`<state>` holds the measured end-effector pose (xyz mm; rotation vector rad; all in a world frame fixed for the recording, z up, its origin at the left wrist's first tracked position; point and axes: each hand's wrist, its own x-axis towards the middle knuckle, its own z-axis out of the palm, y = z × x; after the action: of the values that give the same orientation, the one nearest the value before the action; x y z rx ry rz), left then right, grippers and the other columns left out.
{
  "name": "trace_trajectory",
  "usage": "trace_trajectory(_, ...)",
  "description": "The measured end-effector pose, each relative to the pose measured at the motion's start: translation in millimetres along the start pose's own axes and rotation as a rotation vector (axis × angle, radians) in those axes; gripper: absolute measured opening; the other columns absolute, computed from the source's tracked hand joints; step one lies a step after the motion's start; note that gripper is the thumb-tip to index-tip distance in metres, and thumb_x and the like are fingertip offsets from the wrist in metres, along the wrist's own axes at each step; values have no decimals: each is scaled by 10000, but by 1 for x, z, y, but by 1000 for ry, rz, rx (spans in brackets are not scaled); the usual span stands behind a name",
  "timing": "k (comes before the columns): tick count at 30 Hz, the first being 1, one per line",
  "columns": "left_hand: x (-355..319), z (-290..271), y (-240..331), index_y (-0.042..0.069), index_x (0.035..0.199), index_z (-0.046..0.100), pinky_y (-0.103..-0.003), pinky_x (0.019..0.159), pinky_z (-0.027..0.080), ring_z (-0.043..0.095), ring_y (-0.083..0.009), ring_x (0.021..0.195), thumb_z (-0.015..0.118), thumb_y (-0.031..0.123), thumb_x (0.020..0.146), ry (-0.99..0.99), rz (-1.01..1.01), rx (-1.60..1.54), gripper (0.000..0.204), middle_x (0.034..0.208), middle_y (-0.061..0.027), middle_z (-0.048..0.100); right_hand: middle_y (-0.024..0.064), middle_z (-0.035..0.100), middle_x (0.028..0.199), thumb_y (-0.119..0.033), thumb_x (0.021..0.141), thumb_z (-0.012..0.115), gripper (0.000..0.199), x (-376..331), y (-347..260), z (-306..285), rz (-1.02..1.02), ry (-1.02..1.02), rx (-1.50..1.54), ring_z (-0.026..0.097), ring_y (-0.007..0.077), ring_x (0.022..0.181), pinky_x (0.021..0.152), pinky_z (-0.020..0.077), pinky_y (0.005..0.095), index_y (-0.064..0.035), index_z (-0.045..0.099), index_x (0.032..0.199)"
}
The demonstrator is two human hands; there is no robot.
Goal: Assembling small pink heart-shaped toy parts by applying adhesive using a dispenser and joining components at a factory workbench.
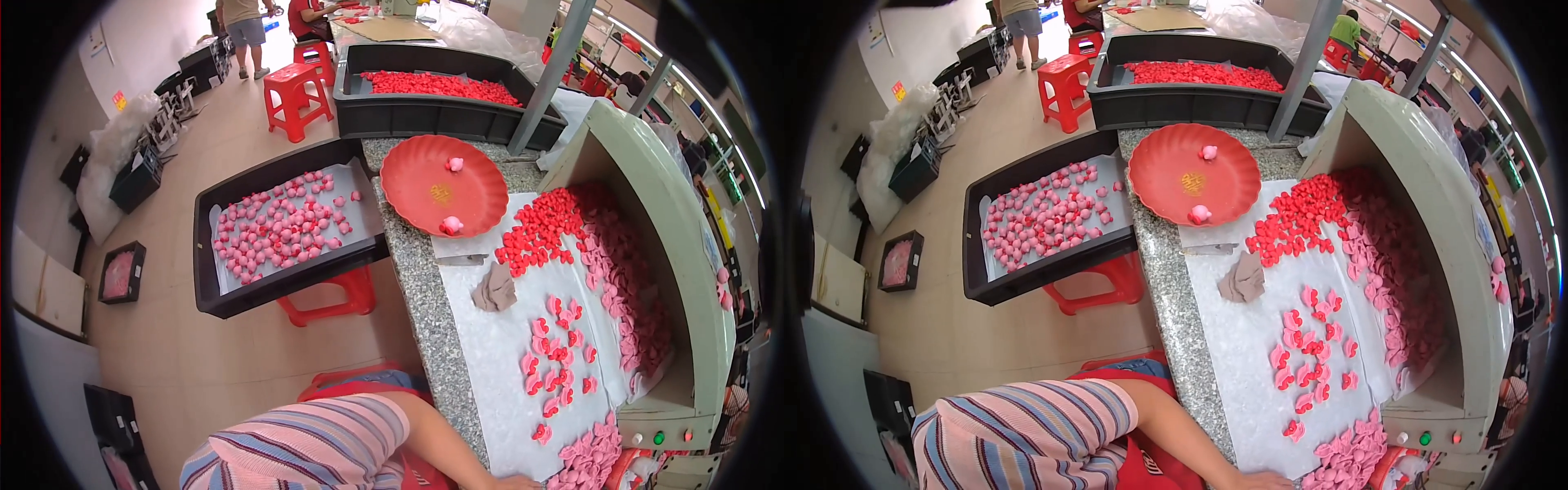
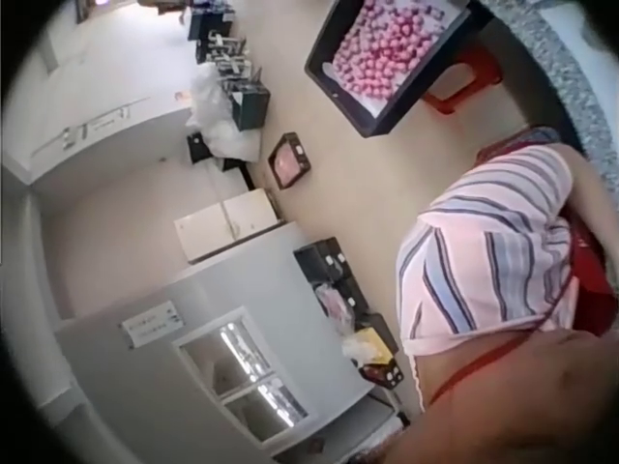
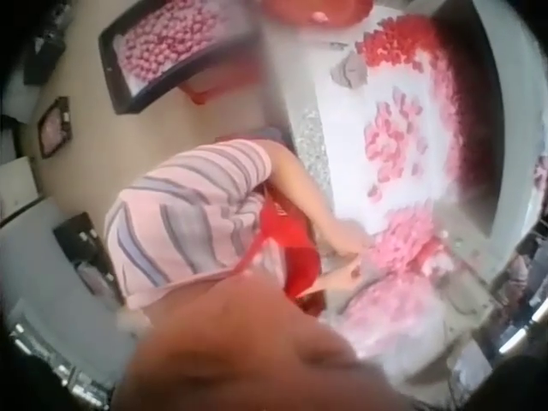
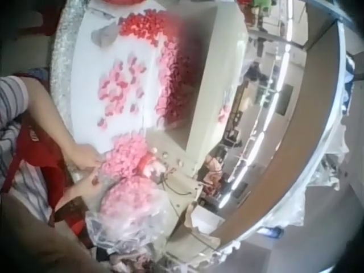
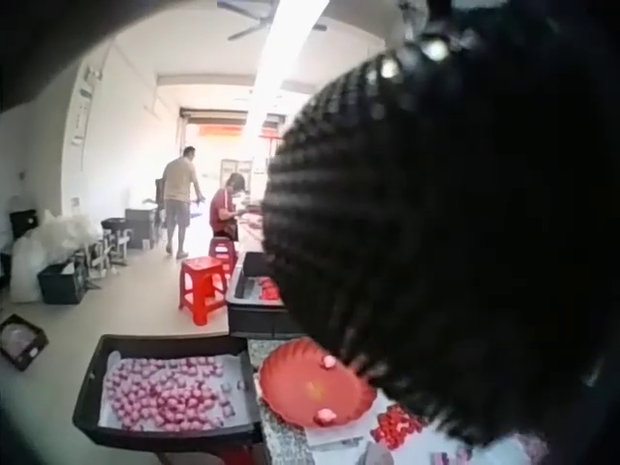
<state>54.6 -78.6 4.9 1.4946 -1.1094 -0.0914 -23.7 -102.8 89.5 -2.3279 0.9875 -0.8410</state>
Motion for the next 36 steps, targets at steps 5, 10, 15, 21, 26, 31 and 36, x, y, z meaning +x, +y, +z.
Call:
trace_trajectory(5,1,14,-13,63,755,569,-441,560,445,572,-327,686,609,233,672,-117,-71,5,193,760,-133,567,147,644,843,-107,820,682,201,14,27,-14,-77,-157,-23,591,194,754,733,501,320,63,634,914)
trace_trajectory(10,-2,20,-12,60,700,569,-431,581,444,565,-327,689,617,253,657,-15,-37,-19,204,761,-135,560,153,644,834,-144,819,688,226,13,36,-18,-92,-144,-145,585,202,745,728,500,337,58,627,899)
trace_trajectory(15,-4,22,-8,55,694,558,-438,590,438,552,-339,693,613,254,668,-47,-1,20,208,759,-153,550,165,642,885,-183,807,704,285,18,45,-30,-109,-316,-26,589,215,792,756,494,335,59,622,934)
trace_trajectory(21,-1,54,-22,78,953,562,-419,697,452,562,-303,814,654,248,656,-142,19,49,354,861,-137,565,134,589,861,-156,782,694,289,17,78,-28,-87,-175,32,551,194,760,702,459,288,31,618,989)
trace_trajectory(26,8,46,-15,58,833,532,-404,697,438,538,-300,821,671,131,608,-119,7,87,274,827,-107,522,-9,408,681,2,688,707,216,29,97,-23,-26,-173,105,362,89,578,510,321,222,-2,609,881)
trace_trajectory(31,12,56,-10,68,847,537,-388,714,440,545,-290,843,704,126,618,-157,41,63,289,842,-89,527,-37,398,658,3,709,707,206,24,105,-35,121,-132,90,351,51,582,519,300,194,1,596,883)
trace_trajectory(36,12,62,-1,61,913,533,-388,750,440,539,-293,877,741,170,630,-232,25,54,368,878,-98,533,-47,424,639,4,795,623,72,24,106,-53,287,-59,513,357,30,556,479,274,184,-2,581,855)
